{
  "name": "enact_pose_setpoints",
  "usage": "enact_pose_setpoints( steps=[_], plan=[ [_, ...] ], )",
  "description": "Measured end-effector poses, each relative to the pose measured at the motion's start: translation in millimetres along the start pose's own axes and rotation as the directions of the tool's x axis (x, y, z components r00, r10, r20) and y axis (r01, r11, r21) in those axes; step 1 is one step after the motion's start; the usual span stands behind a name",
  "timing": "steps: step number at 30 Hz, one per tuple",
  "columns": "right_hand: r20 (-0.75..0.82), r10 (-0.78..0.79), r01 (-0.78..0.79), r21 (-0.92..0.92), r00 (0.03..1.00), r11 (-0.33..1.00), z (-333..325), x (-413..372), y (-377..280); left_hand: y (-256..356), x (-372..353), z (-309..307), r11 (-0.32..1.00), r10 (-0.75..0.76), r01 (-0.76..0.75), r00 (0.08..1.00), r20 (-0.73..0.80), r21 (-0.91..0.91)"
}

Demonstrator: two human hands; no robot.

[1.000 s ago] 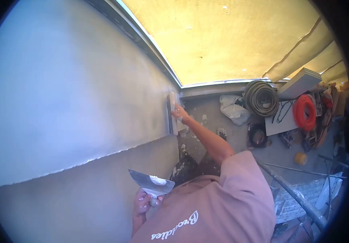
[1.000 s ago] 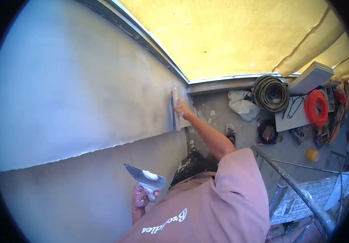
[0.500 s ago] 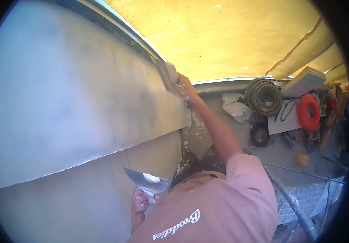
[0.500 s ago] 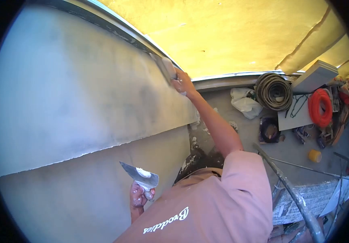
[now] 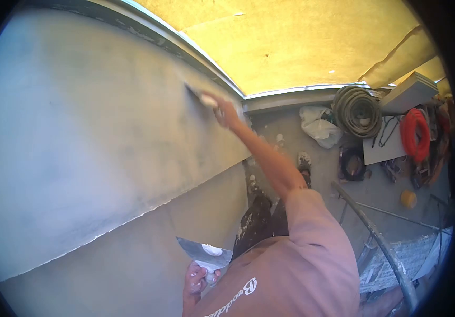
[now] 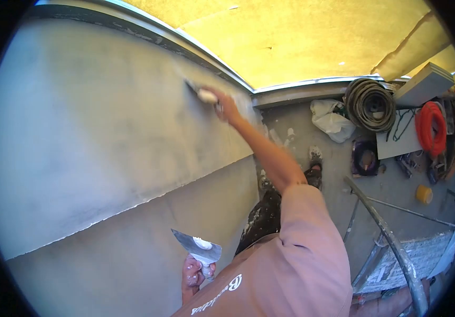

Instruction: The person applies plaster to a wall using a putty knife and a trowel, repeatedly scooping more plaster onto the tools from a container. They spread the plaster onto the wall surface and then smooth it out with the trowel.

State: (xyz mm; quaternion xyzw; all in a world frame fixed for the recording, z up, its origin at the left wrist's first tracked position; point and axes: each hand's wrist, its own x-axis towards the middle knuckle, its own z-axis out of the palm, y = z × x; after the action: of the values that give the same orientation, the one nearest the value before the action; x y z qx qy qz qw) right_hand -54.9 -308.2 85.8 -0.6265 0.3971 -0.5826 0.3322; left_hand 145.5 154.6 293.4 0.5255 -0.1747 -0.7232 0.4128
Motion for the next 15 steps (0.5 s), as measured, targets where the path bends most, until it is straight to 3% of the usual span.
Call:
enact_pose_setpoints(
  steps=[3,4,6,8,10,12,13,15],
  plan=[
    [0.096,-0.067,0.048,0.193,0.993,0.980,9,-107,-41,6,8,1,1.000,-0.005,0.005,1.000,0.027,0.001],
    [0.218,0.191,-0.265,0.389,0.957,0.882,19,-157,-46,9,9,3,1.000,0.000,0.000,0.999,0.037,0.005],
    [0.230,0.056,-0.082,0.104,0.971,0.991,-6,-214,-96,11,12,8,1.000,0.004,-0.005,0.998,0.060,0.018],
    [0.296,0.095,-0.128,0.093,0.950,0.987,-32,-238,-121,14,14,14,1.000,0.010,-0.012,0.997,0.083,0.024],
    [0.356,0.132,-0.171,0.081,0.925,0.982,-49,-242,-117,14,17,13,0.999,0.014,-0.017,0.995,0.096,0.036],
    [0.254,0.168,-0.215,0.174,0.953,0.961,-64,-213,-83,14,21,12,0.998,0.038,-0.044,0.988,0.148,0.036],
    [0.187,0.172,-0.198,0.129,0.967,0.972,-73,-183,-76,15,22,17,0.998,0.043,-0.050,0.987,0.156,0.043],
    [0.068,0.139,-0.144,0.084,0.988,0.986,-79,-117,-35,11,21,23,0.998,0.070,-0.070,0.996,0.062,-0.005]
  ],
)
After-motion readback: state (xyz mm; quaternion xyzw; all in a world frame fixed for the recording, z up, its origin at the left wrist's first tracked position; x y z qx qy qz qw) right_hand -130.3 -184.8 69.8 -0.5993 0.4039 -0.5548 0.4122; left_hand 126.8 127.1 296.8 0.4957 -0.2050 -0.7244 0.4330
